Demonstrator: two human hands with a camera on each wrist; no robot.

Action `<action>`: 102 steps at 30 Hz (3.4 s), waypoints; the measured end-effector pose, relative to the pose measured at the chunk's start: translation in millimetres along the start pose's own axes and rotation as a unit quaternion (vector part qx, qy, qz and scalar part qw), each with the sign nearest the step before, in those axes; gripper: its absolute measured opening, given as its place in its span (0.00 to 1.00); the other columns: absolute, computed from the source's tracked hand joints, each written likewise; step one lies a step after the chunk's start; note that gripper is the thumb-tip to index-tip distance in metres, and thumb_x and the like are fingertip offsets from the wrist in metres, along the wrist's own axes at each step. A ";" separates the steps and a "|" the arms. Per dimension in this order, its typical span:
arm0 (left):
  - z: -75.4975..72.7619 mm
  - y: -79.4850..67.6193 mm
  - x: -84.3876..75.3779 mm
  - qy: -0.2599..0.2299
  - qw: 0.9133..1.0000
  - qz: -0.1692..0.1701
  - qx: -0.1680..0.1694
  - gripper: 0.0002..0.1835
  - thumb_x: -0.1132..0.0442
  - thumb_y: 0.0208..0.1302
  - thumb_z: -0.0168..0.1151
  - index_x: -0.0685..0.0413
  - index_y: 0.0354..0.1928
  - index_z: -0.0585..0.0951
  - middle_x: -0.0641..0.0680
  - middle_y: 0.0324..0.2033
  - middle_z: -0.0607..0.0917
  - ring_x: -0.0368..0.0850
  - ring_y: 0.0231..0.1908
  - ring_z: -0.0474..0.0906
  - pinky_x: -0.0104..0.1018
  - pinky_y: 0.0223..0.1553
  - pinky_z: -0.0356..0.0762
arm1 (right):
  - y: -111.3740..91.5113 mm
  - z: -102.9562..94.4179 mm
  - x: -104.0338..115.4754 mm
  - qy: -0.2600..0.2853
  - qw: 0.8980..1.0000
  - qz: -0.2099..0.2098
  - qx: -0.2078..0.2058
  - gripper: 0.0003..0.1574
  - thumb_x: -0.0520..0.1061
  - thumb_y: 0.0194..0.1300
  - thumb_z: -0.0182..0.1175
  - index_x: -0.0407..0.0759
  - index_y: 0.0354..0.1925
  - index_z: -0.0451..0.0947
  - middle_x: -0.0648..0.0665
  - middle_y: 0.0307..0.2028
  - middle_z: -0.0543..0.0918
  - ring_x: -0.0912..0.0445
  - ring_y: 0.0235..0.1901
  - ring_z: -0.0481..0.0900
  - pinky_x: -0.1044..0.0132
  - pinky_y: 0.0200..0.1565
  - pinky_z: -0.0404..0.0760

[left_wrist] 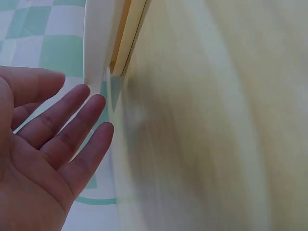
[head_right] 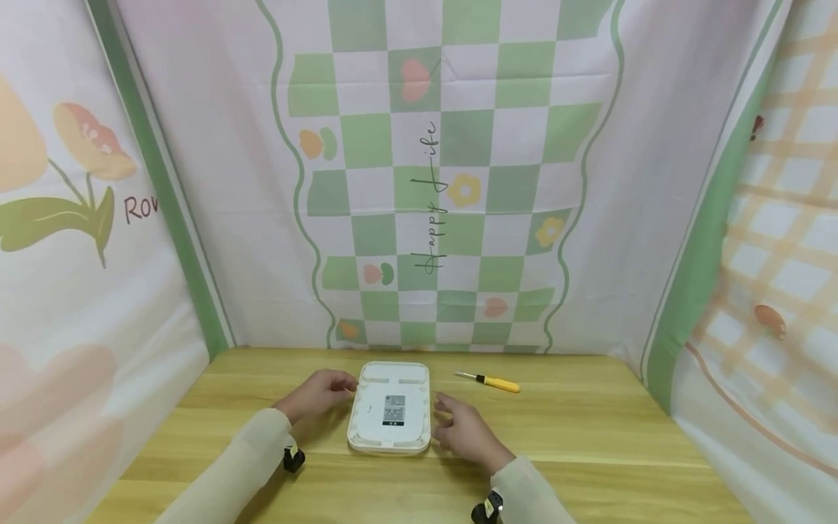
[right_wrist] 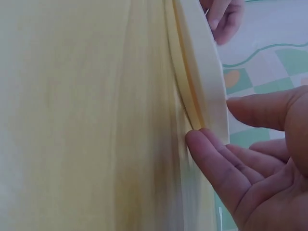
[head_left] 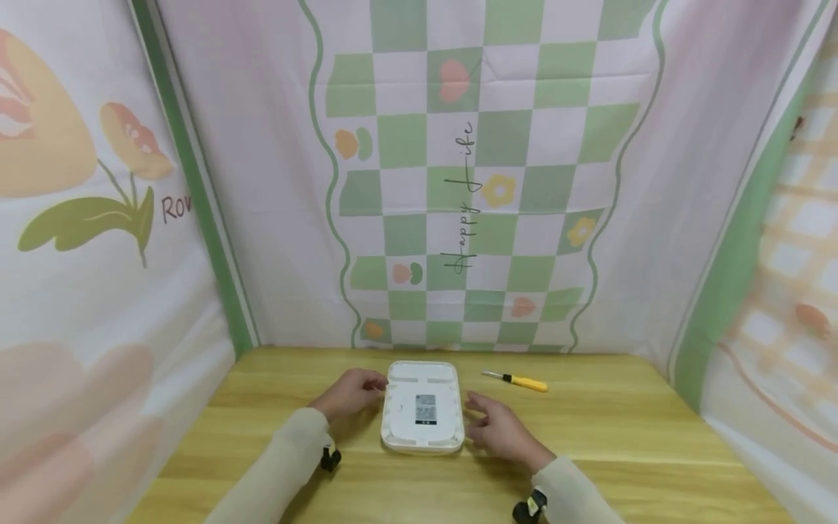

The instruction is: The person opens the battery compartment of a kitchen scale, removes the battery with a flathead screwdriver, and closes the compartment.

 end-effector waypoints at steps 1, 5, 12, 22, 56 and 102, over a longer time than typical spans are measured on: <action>0.1 3.4 2.3 -0.001 1.000 -0.003 0.000 0.13 0.62 0.69 0.60 0.55 0.52 0.82 0.47 0.43 0.83 0.44 0.45 0.78 0.43 0.48 0.78 | -1.4 -0.1 -1.0 0.018 1.000 0.005 -0.002 0.45 0.29 0.58 0.63 0.24 0.69 0.54 0.23 0.61 0.68 0.41 0.45 0.81 0.61 0.36 0.85; -0.4 14.7 11.8 0.004 1.000 -0.020 0.008 0.17 0.62 0.68 0.60 0.57 0.56 0.79 0.49 0.42 0.84 0.45 0.44 0.79 0.42 0.45 0.80 | -7.1 1.0 -3.6 0.102 0.994 0.026 0.004 0.44 0.27 0.59 0.60 0.20 0.68 0.50 0.19 0.59 0.67 0.41 0.43 0.81 0.54 0.36 0.86; -3.2 27.3 21.1 -0.001 0.999 -0.050 0.010 0.22 0.63 0.69 0.59 0.66 0.62 0.73 0.55 0.39 0.84 0.44 0.36 0.81 0.40 0.37 0.82 | -16.9 12.2 -5.0 0.177 0.982 0.053 0.029 0.43 0.30 0.61 0.61 0.17 0.67 0.49 0.24 0.54 0.73 0.46 0.39 0.82 0.51 0.39 0.85; 5.6 47.1 27.9 -0.049 0.996 -0.080 0.005 0.25 0.58 0.72 0.56 0.71 0.62 0.71 0.58 0.39 0.83 0.46 0.32 0.81 0.38 0.31 0.82 | -24.4 21.3 -9.5 0.187 0.977 0.089 0.048 0.42 0.36 0.64 0.61 0.15 0.65 0.51 0.35 0.44 0.80 0.47 0.36 0.83 0.53 0.36 0.85; 15.6 60.4 39.2 -0.169 0.973 -0.153 -0.031 0.23 0.67 0.65 0.63 0.73 0.59 0.74 0.69 0.54 0.76 0.52 0.41 0.82 0.42 0.38 0.84 | -17.8 40.0 -2.8 0.115 0.983 0.138 0.027 0.17 0.42 0.65 0.64 0.33 0.48 0.77 0.40 0.25 0.84 0.52 0.23 0.82 0.58 0.24 0.84; 15.6 27.5 44.6 -0.296 0.932 -0.208 -0.008 0.29 0.70 0.65 0.61 0.78 0.64 0.64 0.64 0.41 0.82 0.50 0.36 0.82 0.42 0.39 0.84 | -16.7 20.8 -23.9 0.175 0.974 0.142 0.003 0.22 0.42 0.66 0.62 0.24 0.49 0.72 0.38 0.30 0.84 0.50 0.27 0.84 0.58 0.30 0.86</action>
Point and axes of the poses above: each hand's wrist, its own y-axis towards the middle knuckle, its own z-axis out of the palm, x = y × z, the point moved 9 cm from there along y, towards the middle knuckle
